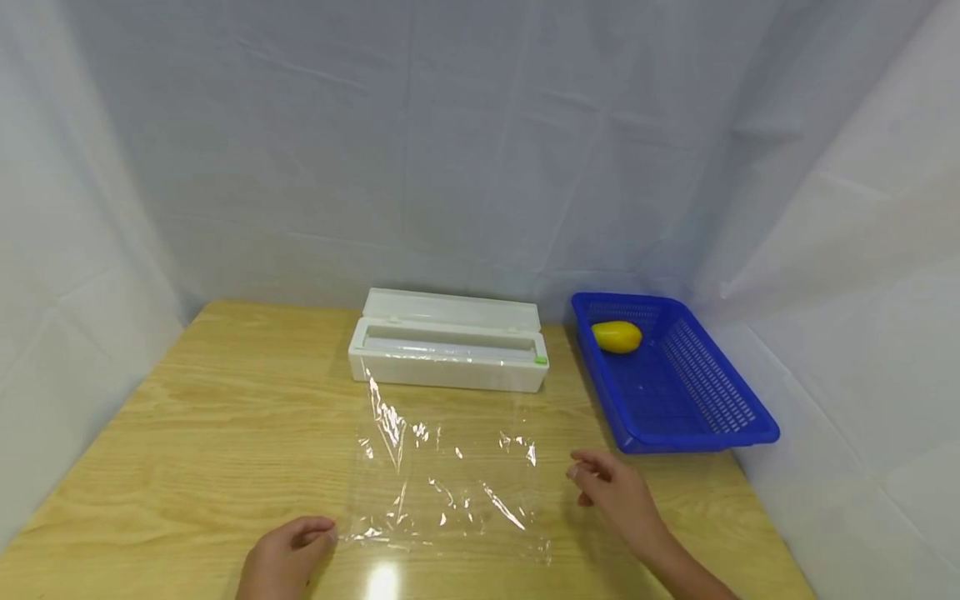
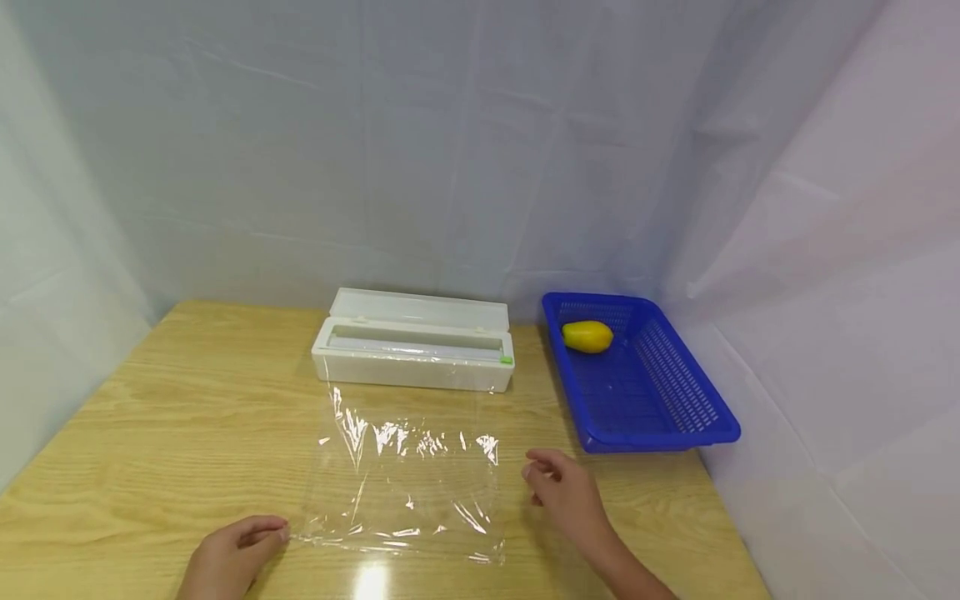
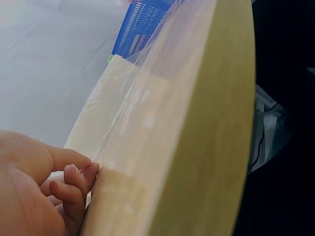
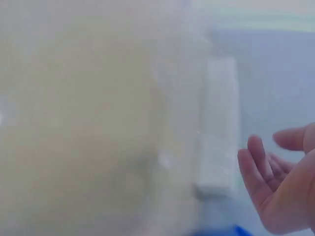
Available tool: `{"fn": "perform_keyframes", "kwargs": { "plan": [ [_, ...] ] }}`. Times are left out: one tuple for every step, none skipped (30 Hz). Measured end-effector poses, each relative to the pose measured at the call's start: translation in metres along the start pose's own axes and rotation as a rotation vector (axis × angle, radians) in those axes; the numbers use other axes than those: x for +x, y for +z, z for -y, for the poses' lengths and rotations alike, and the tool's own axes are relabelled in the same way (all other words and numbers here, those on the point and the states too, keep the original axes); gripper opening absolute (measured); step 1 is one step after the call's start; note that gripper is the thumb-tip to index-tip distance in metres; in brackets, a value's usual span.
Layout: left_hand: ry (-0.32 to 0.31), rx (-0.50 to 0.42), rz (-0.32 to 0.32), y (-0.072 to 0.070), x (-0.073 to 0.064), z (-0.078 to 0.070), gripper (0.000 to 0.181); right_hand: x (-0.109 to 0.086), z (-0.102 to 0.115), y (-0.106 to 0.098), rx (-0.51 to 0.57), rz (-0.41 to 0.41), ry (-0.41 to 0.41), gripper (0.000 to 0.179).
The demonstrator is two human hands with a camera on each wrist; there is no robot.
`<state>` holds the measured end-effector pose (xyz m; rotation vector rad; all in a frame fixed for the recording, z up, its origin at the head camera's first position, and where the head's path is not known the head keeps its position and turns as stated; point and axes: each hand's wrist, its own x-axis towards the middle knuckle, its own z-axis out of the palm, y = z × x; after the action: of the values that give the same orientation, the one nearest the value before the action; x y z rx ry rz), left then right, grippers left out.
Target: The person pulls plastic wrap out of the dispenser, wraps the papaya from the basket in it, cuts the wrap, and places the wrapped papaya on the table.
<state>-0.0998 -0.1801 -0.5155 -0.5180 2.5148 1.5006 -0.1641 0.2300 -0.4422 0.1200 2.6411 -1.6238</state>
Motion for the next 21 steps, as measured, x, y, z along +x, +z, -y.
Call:
{"fn": "perform_keyframes", "kwargs": {
  "plan": [
    [0.002, 0.004, -0.001, 0.0, 0.0, 0.0, 0.036, 0.008, 0.005, -0.007, 0.003, -0.004, -0.049, 0.034],
    [0.0, 0.005, -0.001, 0.0, 0.0, 0.0, 0.036, 0.016, 0.01, -0.016, 0.005, 0.002, -0.1, 0.034],
    [-0.004, 0.001, 0.001, 0.0, 0.0, -0.001, 0.037, 0.024, 0.016, -0.024, -0.005, 0.009, -0.155, 0.035],
    [-0.006, 0.0, 0.001, 0.0, 0.0, -0.001, 0.037, 0.032, 0.02, -0.033, -0.018, 0.011, -0.214, 0.036],
    [-0.009, -0.002, 0.002, 0.001, 0.0, -0.001, 0.038, 0.04, 0.025, -0.041, -0.033, 0.012, -0.261, 0.037],
    [-0.014, -0.007, 0.004, 0.001, 0.0, -0.001, 0.039, 0.049, 0.028, -0.049, -0.055, 0.013, -0.306, 0.04],
    [-0.018, -0.012, 0.005, 0.001, 0.0, -0.001, 0.039, 0.057, 0.031, -0.057, -0.087, 0.01, -0.334, 0.042],
    [-0.021, -0.019, 0.003, 0.001, -0.001, -0.001, 0.039, 0.066, 0.034, -0.065, -0.118, 0.004, -0.354, 0.044],
    [-0.023, -0.024, 0.002, 0.001, -0.001, 0.0, 0.039, 0.074, 0.036, -0.071, -0.156, -0.005, -0.362, 0.047],
    [-0.024, -0.027, 0.001, 0.002, -0.001, 0.0, 0.039, 0.082, 0.038, -0.078, -0.181, -0.01, -0.368, 0.049],
    [-0.024, -0.03, 0.001, 0.002, -0.001, 0.001, 0.039, 0.091, 0.039, -0.084, -0.208, -0.016, -0.375, 0.051],
    [-0.022, -0.028, -0.001, 0.002, -0.001, 0.001, 0.038, 0.099, 0.041, -0.09, -0.237, -0.021, -0.381, 0.053],
    [-0.02, -0.024, -0.004, 0.003, -0.001, 0.002, 0.038, 0.108, 0.042, -0.095, -0.266, -0.026, -0.388, 0.055],
    [-0.02, -0.02, -0.005, 0.003, -0.001, 0.002, 0.037, 0.116, 0.043, -0.1, -0.282, -0.026, -0.395, 0.057],
    [-0.018, -0.014, -0.005, 0.003, -0.001, 0.003, 0.037, 0.124, 0.044, -0.105, -0.298, -0.023, -0.401, 0.06],
    [-0.011, -0.003, -0.007, 0.003, -0.001, 0.003, 0.037, 0.133, 0.045, -0.109, -0.304, -0.02, -0.409, 0.062],
    [-0.006, 0.007, -0.009, 0.004, 0.0, 0.003, 0.037, 0.141, 0.044, -0.114, -0.312, -0.014, -0.416, 0.064],
    [-0.007, 0.019, -0.009, 0.004, 0.001, 0.004, 0.037, 0.149, 0.044, -0.117, -0.319, -0.005, -0.409, 0.067],
    [-0.006, 0.025, -0.007, 0.004, 0.001, 0.004, 0.038, 0.157, 0.043, -0.121, -0.326, 0.004, -0.404, 0.069],
    [-0.002, 0.034, -0.009, 0.004, 0.002, 0.005, 0.038, 0.165, 0.041, -0.124, -0.338, 0.014, -0.395, 0.071],
    [0.001, 0.046, -0.008, 0.004, 0.002, 0.005, 0.039, 0.172, 0.039, -0.127, -0.354, 0.024, -0.387, 0.073]
  ]
}}
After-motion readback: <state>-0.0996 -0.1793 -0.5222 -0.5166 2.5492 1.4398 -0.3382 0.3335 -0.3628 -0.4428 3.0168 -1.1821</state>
